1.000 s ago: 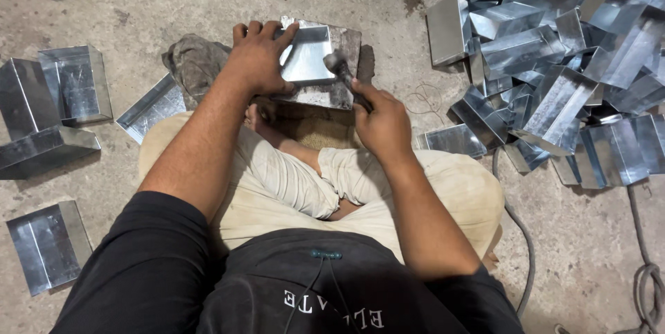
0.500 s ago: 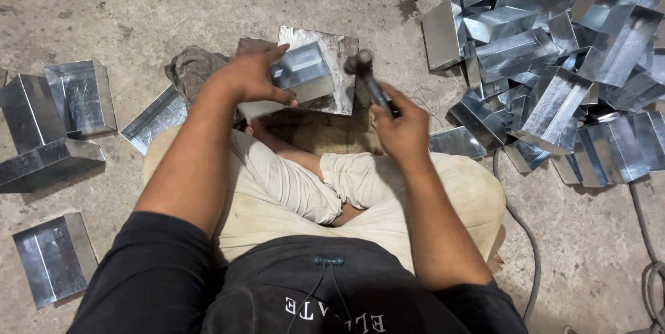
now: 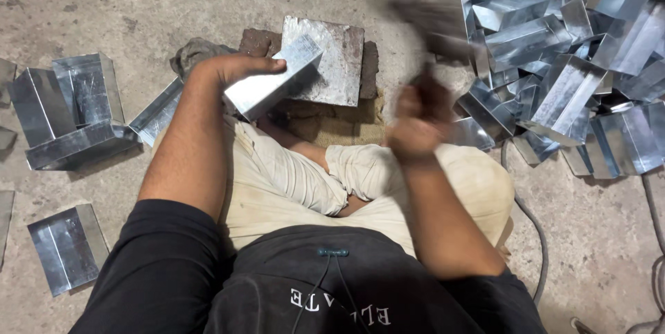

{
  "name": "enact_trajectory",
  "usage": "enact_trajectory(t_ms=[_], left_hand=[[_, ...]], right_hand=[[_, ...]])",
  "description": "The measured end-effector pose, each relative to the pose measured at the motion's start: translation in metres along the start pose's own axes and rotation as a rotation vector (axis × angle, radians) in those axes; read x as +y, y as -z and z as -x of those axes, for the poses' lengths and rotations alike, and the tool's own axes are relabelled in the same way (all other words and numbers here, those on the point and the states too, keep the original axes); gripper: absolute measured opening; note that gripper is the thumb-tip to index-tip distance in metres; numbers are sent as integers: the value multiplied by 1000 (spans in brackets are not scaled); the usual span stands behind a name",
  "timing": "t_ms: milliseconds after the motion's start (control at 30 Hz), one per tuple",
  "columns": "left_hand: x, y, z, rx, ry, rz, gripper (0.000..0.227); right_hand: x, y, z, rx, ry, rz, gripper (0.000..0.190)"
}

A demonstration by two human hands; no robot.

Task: The person sits on the floor and uses a hammer to strike the edges of small rectangular metal boxes placed on a brick. They repeatedly pick up a box, position it, hammer it, and then place it aside, continuing this process with multiple boxes.

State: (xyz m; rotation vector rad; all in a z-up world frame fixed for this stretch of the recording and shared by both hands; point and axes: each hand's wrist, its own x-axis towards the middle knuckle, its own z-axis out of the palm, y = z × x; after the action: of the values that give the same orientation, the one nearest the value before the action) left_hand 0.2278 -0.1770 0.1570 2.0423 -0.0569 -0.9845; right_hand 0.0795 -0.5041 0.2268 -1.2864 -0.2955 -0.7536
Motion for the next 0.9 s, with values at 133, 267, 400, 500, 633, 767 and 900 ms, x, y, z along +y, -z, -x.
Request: enact_trajectory(t_ms=[133, 267, 400, 500, 633, 767, 900], left_hand=[[1, -3, 2, -8, -51, 27, 127], [12, -10, 22, 81, -85, -29, 129], [37, -26, 35, 297, -298, 95, 145], [44, -48, 19, 479, -634, 117, 150], [34, -66, -13, 520, -770, 26, 132], [33, -66, -28, 697, -891, -147, 132], [33, -67, -25, 667, -860, -107, 131]], right_hand=[[3, -15, 9, -437, -375, 720, 39], [-20, -4, 9, -369, -508, 679, 42], [-16, 15, 8, -282, -486, 701, 44], [-27, 25, 4, -290, -488, 772, 48], [-65, 25, -14, -160, -242, 596, 43], [-107, 26, -49, -100, 366, 254, 27], [-97, 11, -53, 41, 562, 85, 33]])
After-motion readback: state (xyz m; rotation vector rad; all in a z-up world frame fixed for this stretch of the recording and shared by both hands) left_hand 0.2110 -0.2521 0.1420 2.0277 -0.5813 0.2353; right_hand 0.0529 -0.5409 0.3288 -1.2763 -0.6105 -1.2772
